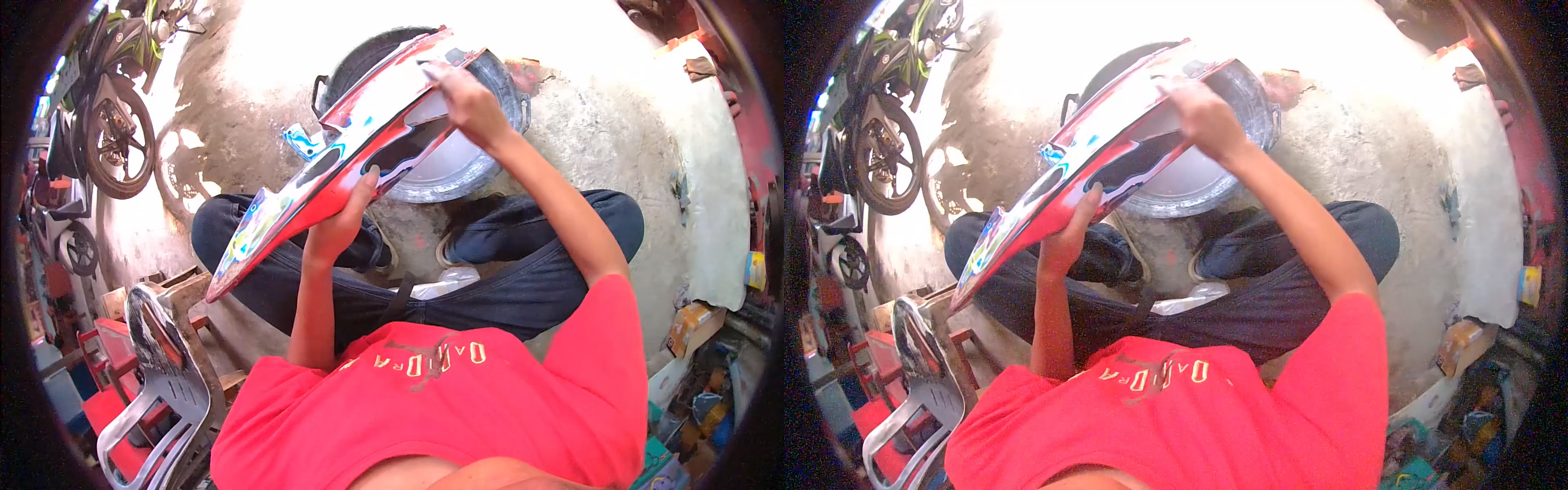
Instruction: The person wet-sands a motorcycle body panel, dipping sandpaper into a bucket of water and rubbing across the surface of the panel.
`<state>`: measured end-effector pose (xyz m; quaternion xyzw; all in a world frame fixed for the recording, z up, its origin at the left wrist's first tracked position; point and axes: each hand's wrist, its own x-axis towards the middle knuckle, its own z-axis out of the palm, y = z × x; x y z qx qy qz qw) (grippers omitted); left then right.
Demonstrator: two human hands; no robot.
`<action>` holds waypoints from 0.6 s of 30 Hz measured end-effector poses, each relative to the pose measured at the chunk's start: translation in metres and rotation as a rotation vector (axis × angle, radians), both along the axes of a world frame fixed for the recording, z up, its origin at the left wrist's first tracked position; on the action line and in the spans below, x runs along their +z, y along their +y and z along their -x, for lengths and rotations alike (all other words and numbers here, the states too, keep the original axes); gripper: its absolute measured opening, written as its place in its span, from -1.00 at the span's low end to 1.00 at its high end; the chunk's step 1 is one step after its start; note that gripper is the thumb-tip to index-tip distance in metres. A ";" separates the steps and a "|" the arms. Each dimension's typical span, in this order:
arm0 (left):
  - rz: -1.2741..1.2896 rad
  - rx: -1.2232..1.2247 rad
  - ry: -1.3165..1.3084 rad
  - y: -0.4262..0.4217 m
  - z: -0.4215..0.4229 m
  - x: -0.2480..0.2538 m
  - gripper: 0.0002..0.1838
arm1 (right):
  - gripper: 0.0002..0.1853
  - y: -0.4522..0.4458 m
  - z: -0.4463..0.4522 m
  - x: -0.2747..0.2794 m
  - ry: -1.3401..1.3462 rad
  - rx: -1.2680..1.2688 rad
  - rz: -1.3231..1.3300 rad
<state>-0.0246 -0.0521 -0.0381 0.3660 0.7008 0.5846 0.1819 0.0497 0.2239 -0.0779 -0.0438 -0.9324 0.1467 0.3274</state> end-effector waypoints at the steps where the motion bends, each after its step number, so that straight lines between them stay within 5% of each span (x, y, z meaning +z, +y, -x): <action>1: 0.003 -0.004 -0.001 0.001 -0.002 0.002 -0.77 | -0.57 0.010 0.001 -0.006 -0.037 -0.042 0.080; 6: -0.048 0.022 -0.060 0.001 0.004 -0.005 -0.77 | -0.44 -0.070 -0.012 0.034 0.033 0.316 0.022; 9: -0.013 0.028 -0.082 -0.001 0.006 -0.007 -0.77 | -0.51 -0.008 0.000 -0.012 0.041 0.041 -0.020; 10: 0.004 0.029 -0.089 -0.001 0.005 -0.007 -0.77 | -0.53 0.012 -0.003 -0.016 -0.048 -0.079 0.144; 16: -0.094 0.082 -0.088 0.005 0.004 -0.005 -0.79 | -0.45 -0.078 -0.014 0.035 0.082 0.288 0.101; 18: -0.017 0.048 -0.111 -0.002 0.006 -0.008 -0.79 | -0.46 -0.040 -0.005 0.010 0.073 0.203 0.029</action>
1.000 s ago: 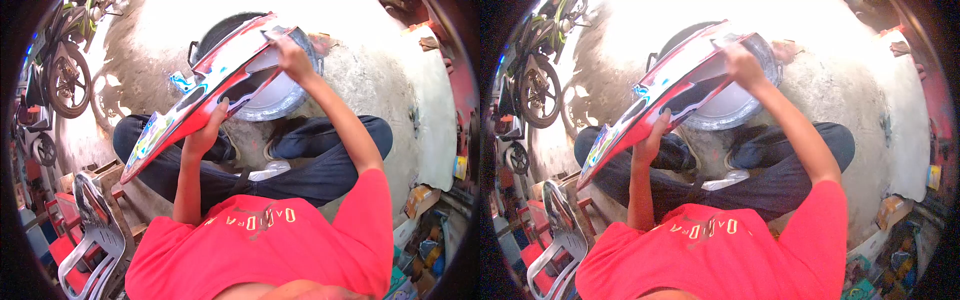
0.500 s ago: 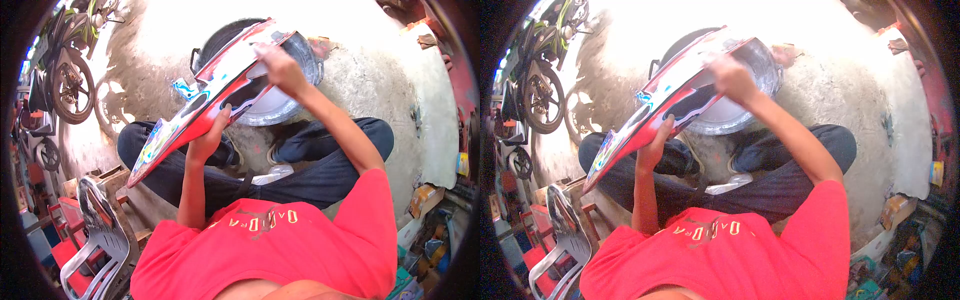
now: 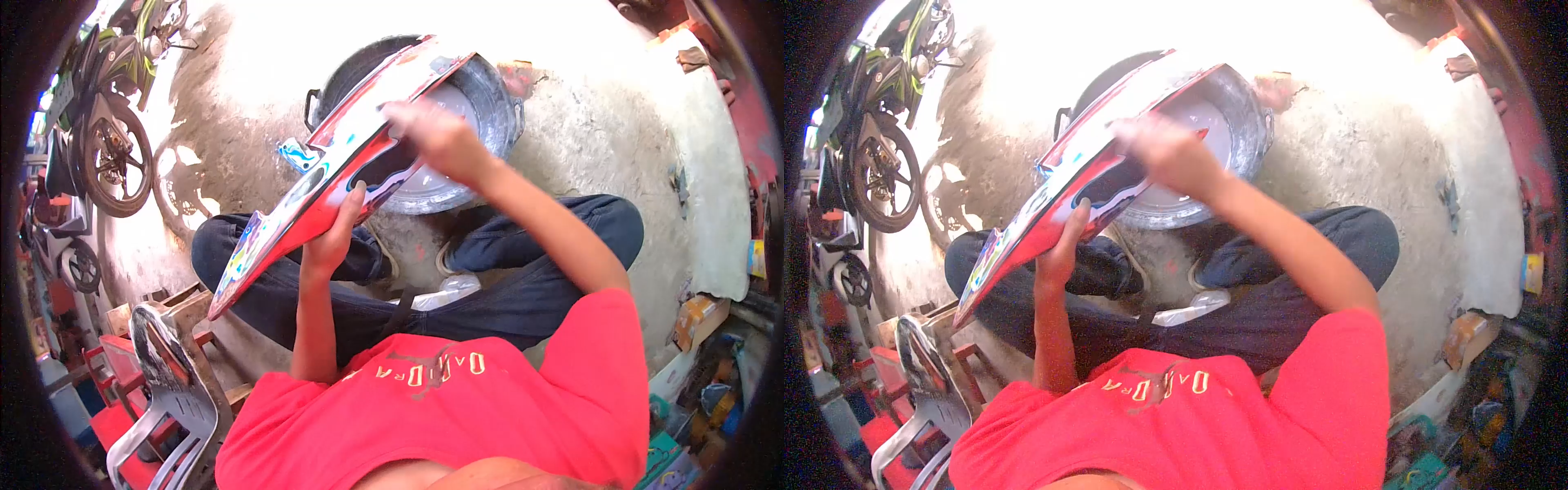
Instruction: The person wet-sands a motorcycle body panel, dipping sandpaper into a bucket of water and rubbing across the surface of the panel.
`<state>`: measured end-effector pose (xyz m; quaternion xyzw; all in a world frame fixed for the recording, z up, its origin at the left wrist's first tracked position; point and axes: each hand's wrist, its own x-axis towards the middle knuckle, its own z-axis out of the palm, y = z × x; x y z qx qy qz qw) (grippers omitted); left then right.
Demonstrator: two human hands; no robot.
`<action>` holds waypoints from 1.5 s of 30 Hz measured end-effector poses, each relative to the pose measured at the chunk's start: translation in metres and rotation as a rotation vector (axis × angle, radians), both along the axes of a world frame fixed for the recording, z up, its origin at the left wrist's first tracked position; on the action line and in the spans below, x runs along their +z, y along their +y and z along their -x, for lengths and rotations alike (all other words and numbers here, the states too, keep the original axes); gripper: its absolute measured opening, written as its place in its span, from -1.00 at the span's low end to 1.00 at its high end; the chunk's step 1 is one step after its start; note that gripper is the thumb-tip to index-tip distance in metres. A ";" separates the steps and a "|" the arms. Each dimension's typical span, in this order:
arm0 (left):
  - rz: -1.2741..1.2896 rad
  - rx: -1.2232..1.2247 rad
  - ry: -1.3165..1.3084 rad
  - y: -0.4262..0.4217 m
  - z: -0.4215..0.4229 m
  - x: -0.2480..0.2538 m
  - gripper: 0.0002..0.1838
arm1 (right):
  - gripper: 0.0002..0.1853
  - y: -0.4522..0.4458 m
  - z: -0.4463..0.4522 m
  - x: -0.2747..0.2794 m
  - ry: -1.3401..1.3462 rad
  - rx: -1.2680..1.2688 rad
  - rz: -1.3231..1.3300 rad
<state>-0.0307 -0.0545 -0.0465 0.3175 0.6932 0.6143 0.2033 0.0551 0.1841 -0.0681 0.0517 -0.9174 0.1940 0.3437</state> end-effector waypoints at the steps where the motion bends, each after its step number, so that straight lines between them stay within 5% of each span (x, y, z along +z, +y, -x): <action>1: 0.016 -0.005 0.026 0.001 0.000 0.001 -0.78 | -0.51 0.028 0.005 -0.021 -0.069 -0.157 -0.028; 4: -0.002 0.001 0.032 0.002 -0.002 -0.002 -0.78 | -0.60 0.053 0.005 -0.020 -0.292 -0.405 0.248; 6: -0.025 0.018 0.019 0.003 -0.005 -0.005 -0.79 | -0.64 0.018 0.009 -0.020 -0.076 -0.187 -0.033; 10: -0.016 0.018 0.060 0.005 -0.005 -0.003 -0.80 | -0.62 -0.033 0.005 0.017 0.079 0.134 0.005; 16: 0.080 -0.079 0.230 0.006 -0.010 -0.003 -0.80 | -0.59 0.045 0.004 -0.009 -0.281 -0.299 0.240; 18: 0.140 -0.097 0.398 0.004 -0.012 -0.005 -0.79 | -0.64 -0.005 0.007 0.001 0.032 -0.038 0.054; 20: 0.205 -0.097 0.368 0.003 -0.012 0.000 -0.77 | -0.58 -0.046 -0.011 0.044 0.023 0.284 0.024; 23: 0.381 -0.102 0.275 0.005 -0.028 0.021 -0.70 | -0.56 0.004 0.001 0.003 0.060 0.115 -0.044; 26: 0.243 -0.107 0.328 0.006 -0.030 0.019 -0.66 | -0.57 0.042 0.009 -0.004 -0.020 -0.284 0.191; 32: 0.207 -0.132 0.321 0.001 -0.022 -0.002 -0.67 | -0.55 -0.048 -0.017 0.039 0.028 0.312 -0.004; 34: 0.306 -0.143 0.331 0.001 -0.025 0.002 -0.67 | -0.56 -0.010 -0.001 0.018 0.074 0.155 0.028; 36: 0.312 -0.153 0.385 0.002 -0.025 0.005 -0.72 | -0.60 0.025 0.001 0.010 -0.201 -0.178 0.277; 39: 0.319 -0.160 0.428 0.001 -0.022 0.009 -0.79 | -0.62 0.009 0.003 0.006 -0.063 -0.216 0.154; 42: 0.394 -0.152 0.375 0.003 -0.025 0.015 -0.76 | -0.54 -0.053 -0.016 0.041 0.044 0.287 0.058; 45: 0.343 -0.169 0.499 0.000 -0.027 0.008 -0.71 | -0.51 -0.019 -0.011 0.019 0.054 0.222 0.093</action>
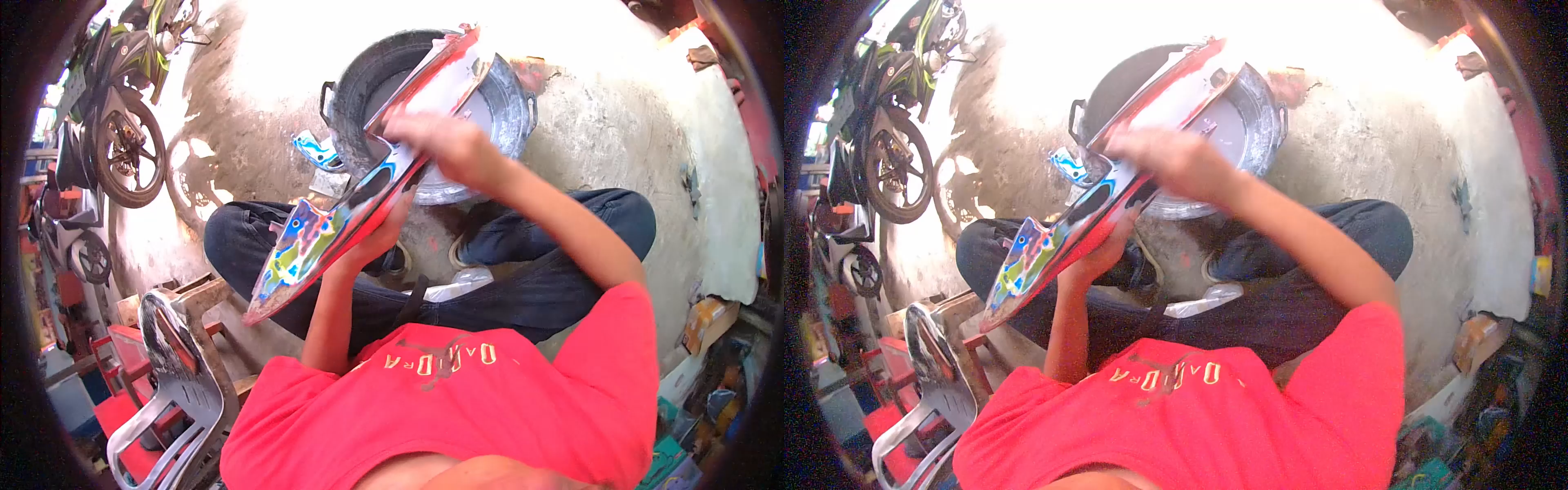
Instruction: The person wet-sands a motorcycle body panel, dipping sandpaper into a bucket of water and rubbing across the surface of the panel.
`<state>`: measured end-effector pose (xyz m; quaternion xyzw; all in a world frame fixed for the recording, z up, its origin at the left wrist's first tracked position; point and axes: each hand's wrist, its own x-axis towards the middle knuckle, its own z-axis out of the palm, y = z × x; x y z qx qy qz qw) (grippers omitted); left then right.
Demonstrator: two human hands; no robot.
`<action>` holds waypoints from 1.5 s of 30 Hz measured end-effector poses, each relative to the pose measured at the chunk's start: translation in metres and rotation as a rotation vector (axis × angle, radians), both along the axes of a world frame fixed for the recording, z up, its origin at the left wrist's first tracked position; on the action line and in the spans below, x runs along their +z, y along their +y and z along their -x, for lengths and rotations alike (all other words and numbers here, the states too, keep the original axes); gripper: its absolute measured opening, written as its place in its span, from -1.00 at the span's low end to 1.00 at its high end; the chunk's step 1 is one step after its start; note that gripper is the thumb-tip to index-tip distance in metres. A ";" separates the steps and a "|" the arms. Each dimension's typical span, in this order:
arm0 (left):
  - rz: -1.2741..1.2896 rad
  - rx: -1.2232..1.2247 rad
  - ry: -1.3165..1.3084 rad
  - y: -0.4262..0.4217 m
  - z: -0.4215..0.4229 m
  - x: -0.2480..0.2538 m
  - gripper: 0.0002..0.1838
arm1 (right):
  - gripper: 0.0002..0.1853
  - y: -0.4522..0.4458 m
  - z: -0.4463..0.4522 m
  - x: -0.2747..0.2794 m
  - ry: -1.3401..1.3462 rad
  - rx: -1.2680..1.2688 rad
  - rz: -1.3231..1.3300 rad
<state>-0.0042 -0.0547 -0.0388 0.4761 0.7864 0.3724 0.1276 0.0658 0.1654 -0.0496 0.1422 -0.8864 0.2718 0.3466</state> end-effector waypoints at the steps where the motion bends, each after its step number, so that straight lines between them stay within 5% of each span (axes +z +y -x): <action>1: -0.025 -0.020 0.042 0.001 0.001 -0.001 -0.70 | -0.52 0.017 0.000 -0.006 -0.133 -0.169 0.108; 3: -0.004 -0.010 -0.006 0.001 -0.001 0.002 -0.70 | -0.51 0.045 0.008 -0.013 -0.209 -0.478 0.166; 5: 0.082 0.038 -0.173 0.006 -0.001 0.012 -0.74 | -0.51 0.027 0.006 -0.012 -0.110 -0.317 0.054; 9: -0.142 0.004 -0.177 0.002 0.008 -0.010 -0.74 | -0.47 -0.039 -0.018 0.031 -0.041 0.045 -0.190; 13: -0.086 0.026 -0.094 0.003 0.007 -0.011 -0.73 | -0.56 0.038 0.003 -0.026 -0.127 -0.431 -0.134; 16: -0.126 -0.008 -0.118 0.003 0.010 -0.011 -0.72 | -0.56 0.028 0.005 -0.024 -0.079 -0.379 -0.199; 19: -0.368 0.054 -0.421 0.008 0.005 -0.025 -0.73 | -0.54 -0.044 -0.015 0.022 -0.004 0.002 -0.051; 23: -0.229 0.027 -0.275 0.007 0.009 -0.011 -0.78 | -0.60 0.013 0.002 -0.016 -0.047 -0.216 -0.025; 24: -0.189 -0.039 0.190 0.004 0.013 -0.020 -0.79 | -0.60 0.032 0.003 -0.016 -0.136 -0.290 0.052; 27: -0.279 0.036 -0.196 0.009 0.008 -0.012 -0.78 | -0.59 0.022 0.005 -0.016 -0.112 -0.260 -0.013; 28: -0.243 -0.003 0.011 0.006 0.009 -0.014 -0.77 | -0.58 -0.009 0.001 -0.006 -0.070 -0.165 -0.016; 31: -0.398 0.017 -0.079 0.003 0.012 -0.039 -0.76 | -0.56 -0.051 -0.016 0.023 -0.041 0.090 -0.100; 32: -0.551 0.078 -0.327 0.017 0.002 -0.016 -0.76 | -0.56 -0.039 -0.014 0.018 -0.038 0.044 -0.102; 35: -0.291 0.041 -0.214 0.009 0.006 0.000 -0.76 | -0.57 0.024 -0.003 -0.018 -0.181 -0.282 -0.039; 38: -0.293 0.081 -0.373 0.009 0.006 -0.001 -0.74 | -0.56 0.033 0.007 -0.033 -0.113 -0.312 -0.068; 42: -0.516 0.139 -0.545 0.016 0.003 -0.005 -0.80 | -0.58 -0.041 -0.011 0.024 -0.096 0.007 -0.033; 45: -0.374 0.107 -0.420 0.010 0.009 -0.008 -0.77 | -0.56 0.015 0.003 -0.017 -0.112 -0.157 0.013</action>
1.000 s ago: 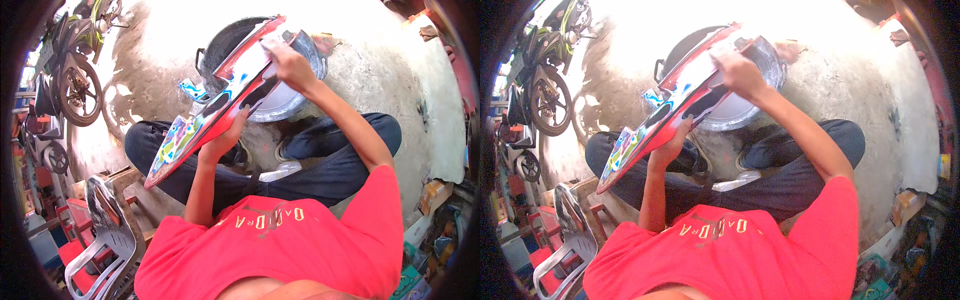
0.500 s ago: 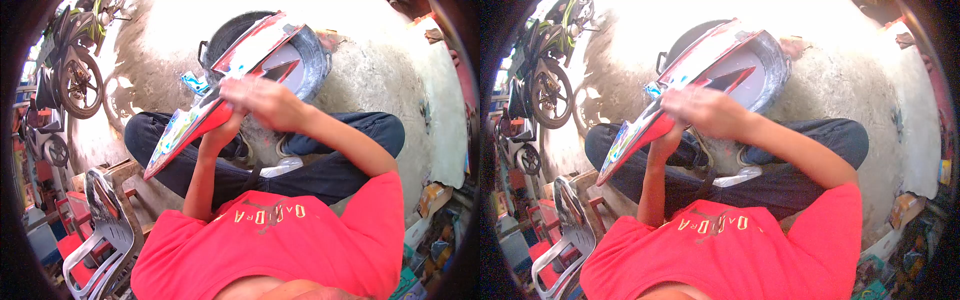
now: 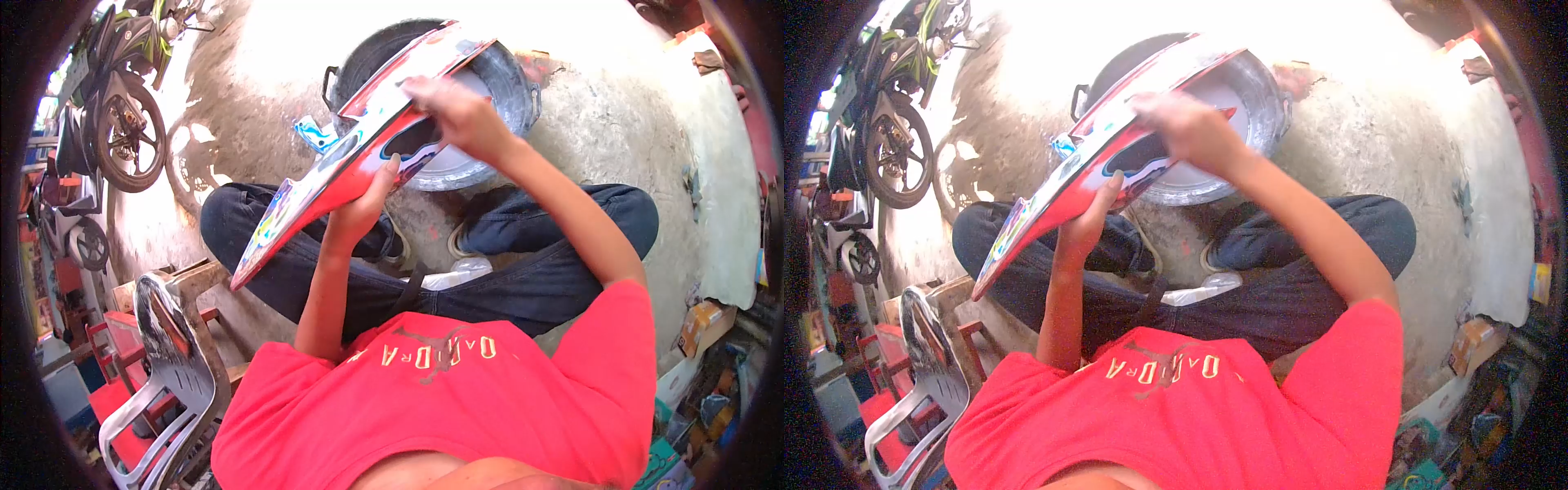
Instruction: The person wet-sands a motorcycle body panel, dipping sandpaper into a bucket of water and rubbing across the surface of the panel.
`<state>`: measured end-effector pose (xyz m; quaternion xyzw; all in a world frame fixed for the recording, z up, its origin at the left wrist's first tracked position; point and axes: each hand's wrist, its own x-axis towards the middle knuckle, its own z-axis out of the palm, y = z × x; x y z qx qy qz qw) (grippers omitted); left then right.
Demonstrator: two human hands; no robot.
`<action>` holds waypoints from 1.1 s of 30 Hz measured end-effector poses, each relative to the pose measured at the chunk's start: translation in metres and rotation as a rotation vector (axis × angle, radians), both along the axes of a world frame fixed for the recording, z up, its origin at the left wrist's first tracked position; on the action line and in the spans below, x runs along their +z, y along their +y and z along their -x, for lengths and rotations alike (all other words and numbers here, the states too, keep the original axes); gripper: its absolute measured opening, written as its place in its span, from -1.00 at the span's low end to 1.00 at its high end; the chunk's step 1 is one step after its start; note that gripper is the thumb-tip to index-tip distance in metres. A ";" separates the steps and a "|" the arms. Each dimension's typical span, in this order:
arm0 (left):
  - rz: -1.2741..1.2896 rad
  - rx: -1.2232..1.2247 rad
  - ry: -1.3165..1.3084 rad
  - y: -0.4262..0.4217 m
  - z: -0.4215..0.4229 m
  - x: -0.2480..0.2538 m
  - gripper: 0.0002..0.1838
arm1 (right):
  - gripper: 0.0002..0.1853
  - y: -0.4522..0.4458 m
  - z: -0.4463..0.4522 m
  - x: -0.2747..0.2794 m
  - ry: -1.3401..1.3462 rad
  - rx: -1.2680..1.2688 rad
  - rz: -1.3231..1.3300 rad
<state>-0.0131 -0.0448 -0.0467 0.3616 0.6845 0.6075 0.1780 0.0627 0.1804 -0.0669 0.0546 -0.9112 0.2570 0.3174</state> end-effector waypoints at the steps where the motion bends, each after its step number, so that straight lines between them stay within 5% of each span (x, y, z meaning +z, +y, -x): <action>1: 0.025 -0.006 -0.011 -0.001 0.000 0.001 -0.76 | -0.58 0.019 0.004 -0.012 -0.035 -0.125 0.050; 8: -0.072 -0.011 -0.040 0.002 -0.005 0.003 -0.74 | -0.56 -0.045 -0.009 0.034 0.033 0.186 -0.018; 14: 0.130 -0.019 0.237 -0.005 -0.009 0.012 -0.80 | -0.57 0.016 0.000 0.013 -0.340 -0.247 0.175; 15: 0.128 -0.031 0.439 -0.006 -0.005 0.006 -0.80 | -0.58 -0.002 0.000 0.008 -0.124 -0.140 -0.027; 19: 0.117 -0.078 0.328 -0.009 -0.003 0.000 -0.76 | -0.54 -0.036 -0.010 0.041 0.019 0.254 0.022; 25: 0.255 -0.086 0.332 -0.009 -0.013 0.011 -0.73 | -0.64 0.012 0.002 0.009 -0.058 -0.234 0.058; 28: 0.421 -0.155 0.246 -0.012 -0.010 0.015 -0.72 | -0.63 -0.052 -0.015 0.049 0.060 0.137 -0.041; 31: 0.405 -0.134 0.135 -0.012 -0.016 0.003 -0.70 | -0.64 -0.024 -0.008 0.035 0.109 0.211 -0.092; 33: 0.319 -0.117 0.230 -0.005 -0.016 0.012 -0.68 | -0.64 0.024 0.002 0.004 -0.002 -0.095 0.020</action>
